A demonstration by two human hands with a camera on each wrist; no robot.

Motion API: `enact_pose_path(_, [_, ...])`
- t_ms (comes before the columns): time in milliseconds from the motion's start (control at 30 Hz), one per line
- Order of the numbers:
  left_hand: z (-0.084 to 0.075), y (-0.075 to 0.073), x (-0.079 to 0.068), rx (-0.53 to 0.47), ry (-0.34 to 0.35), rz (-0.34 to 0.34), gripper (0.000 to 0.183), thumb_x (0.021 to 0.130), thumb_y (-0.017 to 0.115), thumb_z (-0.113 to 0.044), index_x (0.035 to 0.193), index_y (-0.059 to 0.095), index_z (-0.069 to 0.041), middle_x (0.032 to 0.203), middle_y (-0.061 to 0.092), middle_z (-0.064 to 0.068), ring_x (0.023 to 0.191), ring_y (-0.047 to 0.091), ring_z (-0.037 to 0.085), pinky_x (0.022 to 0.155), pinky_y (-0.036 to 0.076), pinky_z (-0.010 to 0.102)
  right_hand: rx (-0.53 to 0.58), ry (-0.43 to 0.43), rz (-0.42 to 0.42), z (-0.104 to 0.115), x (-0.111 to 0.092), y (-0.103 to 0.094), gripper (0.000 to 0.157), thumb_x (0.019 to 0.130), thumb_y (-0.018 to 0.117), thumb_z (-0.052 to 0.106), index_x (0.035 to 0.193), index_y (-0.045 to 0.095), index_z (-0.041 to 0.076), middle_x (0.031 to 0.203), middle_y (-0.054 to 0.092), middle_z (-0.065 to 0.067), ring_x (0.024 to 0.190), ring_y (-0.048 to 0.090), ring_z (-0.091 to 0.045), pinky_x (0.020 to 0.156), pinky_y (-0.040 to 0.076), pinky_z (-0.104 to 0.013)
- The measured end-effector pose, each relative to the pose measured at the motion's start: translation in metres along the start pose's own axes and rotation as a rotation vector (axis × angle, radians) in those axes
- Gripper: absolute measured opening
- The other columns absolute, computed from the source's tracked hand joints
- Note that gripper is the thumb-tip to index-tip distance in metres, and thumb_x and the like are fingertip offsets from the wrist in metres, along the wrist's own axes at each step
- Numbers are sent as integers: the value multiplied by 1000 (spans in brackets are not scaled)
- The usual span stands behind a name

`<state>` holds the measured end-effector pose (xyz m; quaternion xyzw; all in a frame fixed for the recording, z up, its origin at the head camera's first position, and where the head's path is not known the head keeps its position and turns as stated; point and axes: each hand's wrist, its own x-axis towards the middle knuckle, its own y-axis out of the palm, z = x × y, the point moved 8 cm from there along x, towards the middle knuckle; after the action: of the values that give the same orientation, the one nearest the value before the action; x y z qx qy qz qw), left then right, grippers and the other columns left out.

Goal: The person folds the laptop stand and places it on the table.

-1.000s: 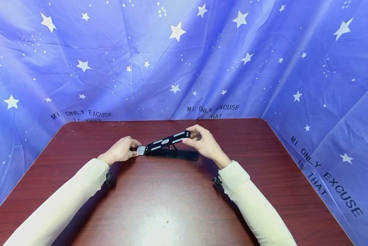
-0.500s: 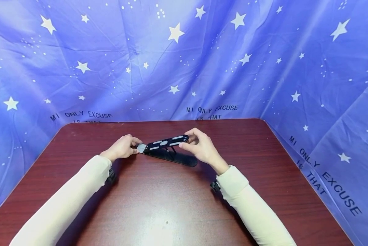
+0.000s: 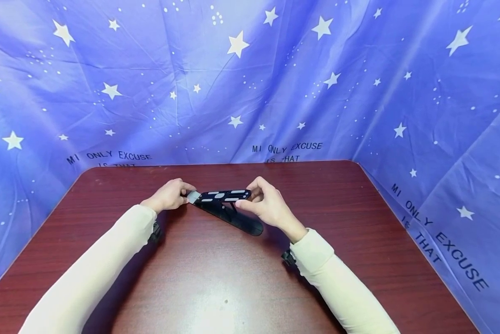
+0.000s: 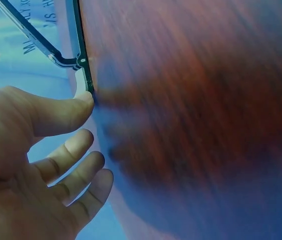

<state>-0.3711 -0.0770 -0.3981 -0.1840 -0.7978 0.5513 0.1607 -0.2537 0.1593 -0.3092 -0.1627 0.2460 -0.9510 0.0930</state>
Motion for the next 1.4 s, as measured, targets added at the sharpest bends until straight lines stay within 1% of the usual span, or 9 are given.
enact_pose_path(300, [-1,-1,6,5,2,-1,42,69,62,-1,109,67,-14,90,58,9,80,48,19,71,41,32,-4,-4,-8,3,-2,4,36,74,74,14,95,49,-1,83,59,-14,73,60,-30,64,50,-29])
enact_pose_path(533, [0,0,3,-45,-11,-27,43,72,65,-3,115,63,-11,97,61,13,85,56,20,75,44,33,-14,17,14,2,-2,0,38,73,75,16,98,52,-1,86,60,-13,75,60,-29,68,49,-33])
enact_pose_path(667, [2,0,-3,-91,-50,-30,51,72,70,-12,121,56,-5,98,60,16,91,55,24,80,43,36,-2,13,80,0,-1,-4,40,75,73,17,106,54,1,93,60,-14,80,60,-28,73,48,-37])
enact_pose_path(767, [2,-1,-8,-143,-91,-28,55,72,72,-19,121,55,-1,98,61,16,94,53,26,84,41,38,23,2,139,-5,1,-8,40,77,70,16,112,54,4,98,59,-13,83,60,-25,75,48,-37])
enact_pose_path(833, [1,-1,-12,-177,-118,-25,54,72,73,-24,118,56,0,100,62,16,96,53,26,85,41,39,69,4,184,-10,3,-9,40,79,69,15,115,55,4,99,60,-14,82,61,-24,74,49,-37])
enact_pose_path(967, [1,1,-17,-230,-171,-18,55,72,73,-31,115,58,0,102,63,14,98,54,24,87,41,38,196,10,260,-24,8,-8,39,82,65,10,118,53,-2,100,60,-19,80,63,-25,71,51,-40])
enact_pose_path(1067, [0,3,-18,-254,-191,-26,58,72,73,-35,116,58,0,101,63,13,96,54,23,86,42,38,246,10,276,-35,12,-7,38,84,63,9,118,53,-4,101,61,-21,80,64,-24,72,51,-39])
enact_pose_path(1167, [1,5,-19,-272,-211,-40,60,72,73,-38,116,57,-1,101,62,13,94,54,23,84,43,38,251,9,274,-42,15,-6,36,83,64,12,116,56,-2,101,61,-21,81,64,-24,71,51,-36])
enact_pose_path(1400, [4,6,-20,-277,-250,-43,61,73,70,-43,117,56,-3,104,60,13,97,52,25,85,41,40,257,5,270,-44,16,-3,33,81,67,16,110,60,1,97,61,-24,80,63,-26,68,52,-34])
